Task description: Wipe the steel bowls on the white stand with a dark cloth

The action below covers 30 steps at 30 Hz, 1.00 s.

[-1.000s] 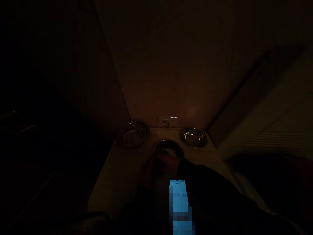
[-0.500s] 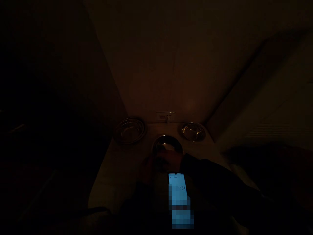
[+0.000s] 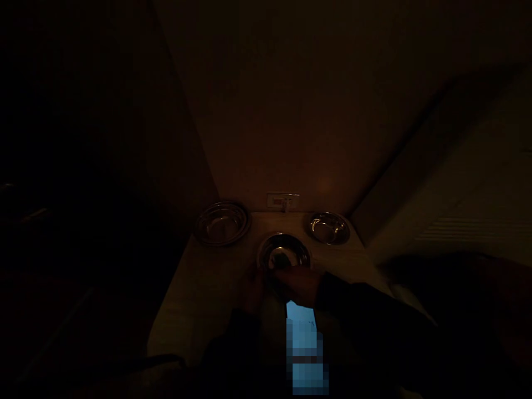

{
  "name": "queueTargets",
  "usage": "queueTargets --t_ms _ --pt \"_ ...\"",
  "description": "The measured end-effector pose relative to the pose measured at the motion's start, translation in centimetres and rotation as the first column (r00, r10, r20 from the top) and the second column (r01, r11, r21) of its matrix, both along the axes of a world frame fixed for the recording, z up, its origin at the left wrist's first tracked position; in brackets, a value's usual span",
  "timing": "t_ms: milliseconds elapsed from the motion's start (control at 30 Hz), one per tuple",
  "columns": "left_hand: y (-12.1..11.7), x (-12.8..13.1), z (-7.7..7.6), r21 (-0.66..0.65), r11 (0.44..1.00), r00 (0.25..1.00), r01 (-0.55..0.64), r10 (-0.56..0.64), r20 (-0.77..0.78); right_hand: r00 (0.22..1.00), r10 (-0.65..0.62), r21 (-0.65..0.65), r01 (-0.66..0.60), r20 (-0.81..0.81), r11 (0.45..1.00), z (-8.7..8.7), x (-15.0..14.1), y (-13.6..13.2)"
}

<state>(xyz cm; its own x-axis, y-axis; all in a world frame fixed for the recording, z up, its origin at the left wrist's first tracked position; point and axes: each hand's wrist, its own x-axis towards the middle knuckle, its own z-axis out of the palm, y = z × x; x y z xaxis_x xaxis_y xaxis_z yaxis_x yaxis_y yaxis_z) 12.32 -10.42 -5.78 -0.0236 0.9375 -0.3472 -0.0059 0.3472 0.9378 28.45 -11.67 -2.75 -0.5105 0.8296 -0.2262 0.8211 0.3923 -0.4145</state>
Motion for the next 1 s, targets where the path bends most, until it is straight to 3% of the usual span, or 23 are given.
queueTargets --t_ms 67,200,300,400,533,633,767,900,1000 --pt "0.2 -0.3 -0.2 0.039 0.999 0.999 -0.001 0.003 -0.036 0.998 0.047 0.039 -0.049 0.048 0.998 -0.2 -0.1 -0.3" --pt "0.5 -0.7 -0.3 0.036 0.999 1.000 -0.004 0.005 -0.025 0.980 0.133 0.060 -0.143 0.144 0.988 0.5 2.6 -0.1" --pt "0.3 -0.3 -0.1 -0.003 1.000 1.000 0.000 0.000 -0.020 0.991 0.090 0.009 -0.091 0.096 0.996 0.5 3.1 0.5" --pt "0.2 -0.1 -0.1 0.024 1.000 0.996 0.013 -0.011 -0.083 0.996 0.090 -0.076 -0.090 -0.005 0.993 -0.7 0.6 1.7" --pt "0.2 -0.4 0.0 0.058 0.997 0.986 0.054 -0.043 -0.164 0.999 -0.012 0.081 0.009 0.037 0.997 -2.0 -2.7 4.4" --pt "0.3 -0.4 0.5 0.012 0.998 0.983 0.068 -0.065 -0.171 0.969 -0.157 0.139 0.132 0.191 0.982 -1.7 -2.6 5.9" --pt "0.2 0.1 1.0 0.035 0.998 0.993 0.057 -0.053 -0.108 0.943 -0.220 0.058 0.212 0.251 0.976 -1.8 -1.2 5.5" --pt "0.2 0.4 0.7 0.073 0.996 0.996 0.042 -0.036 -0.087 0.977 -0.153 -0.021 0.158 0.147 0.987 -2.9 -1.9 4.6" --pt "0.3 0.2 0.3 0.083 0.996 0.992 0.038 -0.028 -0.119 0.979 -0.196 0.029 0.195 0.058 0.980 -3.2 -3.1 4.8"
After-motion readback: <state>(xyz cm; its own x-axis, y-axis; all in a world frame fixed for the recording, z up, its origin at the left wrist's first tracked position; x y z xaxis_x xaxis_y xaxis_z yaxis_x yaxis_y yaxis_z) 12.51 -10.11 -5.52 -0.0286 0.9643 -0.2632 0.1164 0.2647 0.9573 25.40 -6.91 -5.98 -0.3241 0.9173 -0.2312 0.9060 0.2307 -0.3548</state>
